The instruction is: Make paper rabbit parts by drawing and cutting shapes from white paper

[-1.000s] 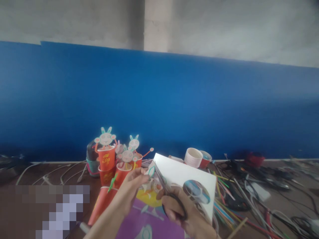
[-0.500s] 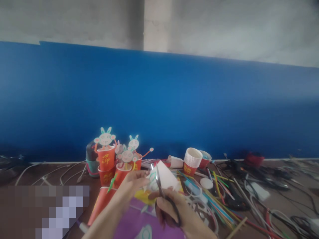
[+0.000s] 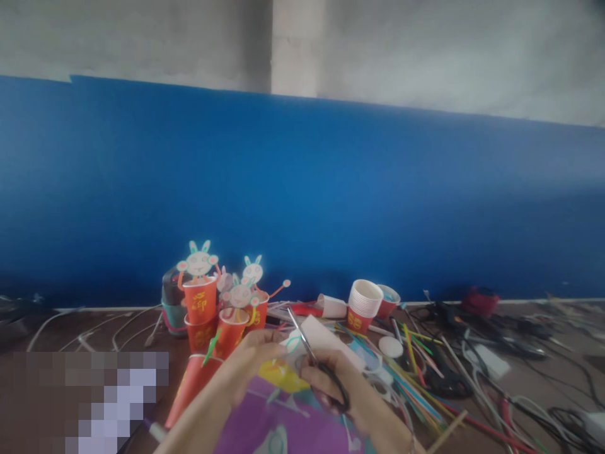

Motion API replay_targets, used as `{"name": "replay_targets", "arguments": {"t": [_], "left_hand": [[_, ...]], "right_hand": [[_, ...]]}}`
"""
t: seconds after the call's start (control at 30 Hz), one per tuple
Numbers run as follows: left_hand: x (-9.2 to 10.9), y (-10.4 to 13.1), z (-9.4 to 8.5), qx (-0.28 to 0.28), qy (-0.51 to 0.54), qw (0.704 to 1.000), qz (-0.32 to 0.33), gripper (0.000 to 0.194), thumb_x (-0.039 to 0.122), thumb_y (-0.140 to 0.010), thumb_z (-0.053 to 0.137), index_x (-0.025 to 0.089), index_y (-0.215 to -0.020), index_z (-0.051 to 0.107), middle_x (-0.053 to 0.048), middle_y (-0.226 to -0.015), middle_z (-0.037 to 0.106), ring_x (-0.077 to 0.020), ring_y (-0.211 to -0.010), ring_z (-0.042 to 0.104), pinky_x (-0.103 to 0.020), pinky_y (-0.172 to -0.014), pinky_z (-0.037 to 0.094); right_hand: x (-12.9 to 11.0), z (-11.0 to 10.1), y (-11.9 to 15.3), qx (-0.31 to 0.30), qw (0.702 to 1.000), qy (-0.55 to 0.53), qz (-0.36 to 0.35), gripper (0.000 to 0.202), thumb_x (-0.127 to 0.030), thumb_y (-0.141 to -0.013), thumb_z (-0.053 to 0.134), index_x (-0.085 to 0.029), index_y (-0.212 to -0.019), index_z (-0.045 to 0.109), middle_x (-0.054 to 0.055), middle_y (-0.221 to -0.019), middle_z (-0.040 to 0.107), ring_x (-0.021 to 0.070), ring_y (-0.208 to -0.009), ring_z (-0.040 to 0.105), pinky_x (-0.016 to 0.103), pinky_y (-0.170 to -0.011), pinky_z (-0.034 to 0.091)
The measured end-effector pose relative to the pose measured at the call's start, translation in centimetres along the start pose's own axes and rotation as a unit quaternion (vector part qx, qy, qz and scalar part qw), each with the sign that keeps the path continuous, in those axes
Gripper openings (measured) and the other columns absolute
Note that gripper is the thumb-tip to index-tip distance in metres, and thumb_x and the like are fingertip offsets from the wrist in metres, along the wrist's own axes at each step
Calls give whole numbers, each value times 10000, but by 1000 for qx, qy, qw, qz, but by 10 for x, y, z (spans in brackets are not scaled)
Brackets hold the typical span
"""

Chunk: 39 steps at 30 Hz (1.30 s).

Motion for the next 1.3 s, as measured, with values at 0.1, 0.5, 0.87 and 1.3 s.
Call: {"name": "replay_targets", "arguments": {"t": [0.1,0.5,0.87,1.3], "left_hand": [[0,0,1,-6,-11,1000,9,127,273,-630,659,153,-671,666,-35,-685,669,-159,-649,556,-259,-642,377],[-21,-10,10,-26,-15,999,40,265,360,-605,755,175,-741,623,-52,-780,681,-158,-635,581,-249,-581,398],[-15,4,28,19,95,993,73,260,368,-665,743,163,-680,585,-7,-627,623,-123,-552,546,-234,-557,410],[-12,6,26,36,118,989,86,253,341,-661,723,171,-612,543,34,-541,526,-94,-524,447,-212,-541,350]], "right_hand": [[0,-4,-2,40,999,32,5,408,-551,-730,644,-154,-705,551,-95,-389,424,37,-299,307,163,-311,189],[-9,-1,1,150,984,-22,-94,390,-544,-737,635,-179,-683,508,-69,-355,474,60,-297,359,184,-347,229],[0,8,-3,149,977,-53,-144,393,-569,-752,635,-189,-768,538,-62,-380,499,81,-318,389,190,-354,296],[7,30,-3,51,990,-33,-124,169,-292,-755,643,-179,-805,528,-59,-550,518,110,-471,506,233,-483,438]]}}
Point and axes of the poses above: each hand's wrist, its own y-axis away from the middle knuckle, its own z-axis out of the palm, x = y × z, the point moved 3 cm from there along -y, towards the middle knuckle
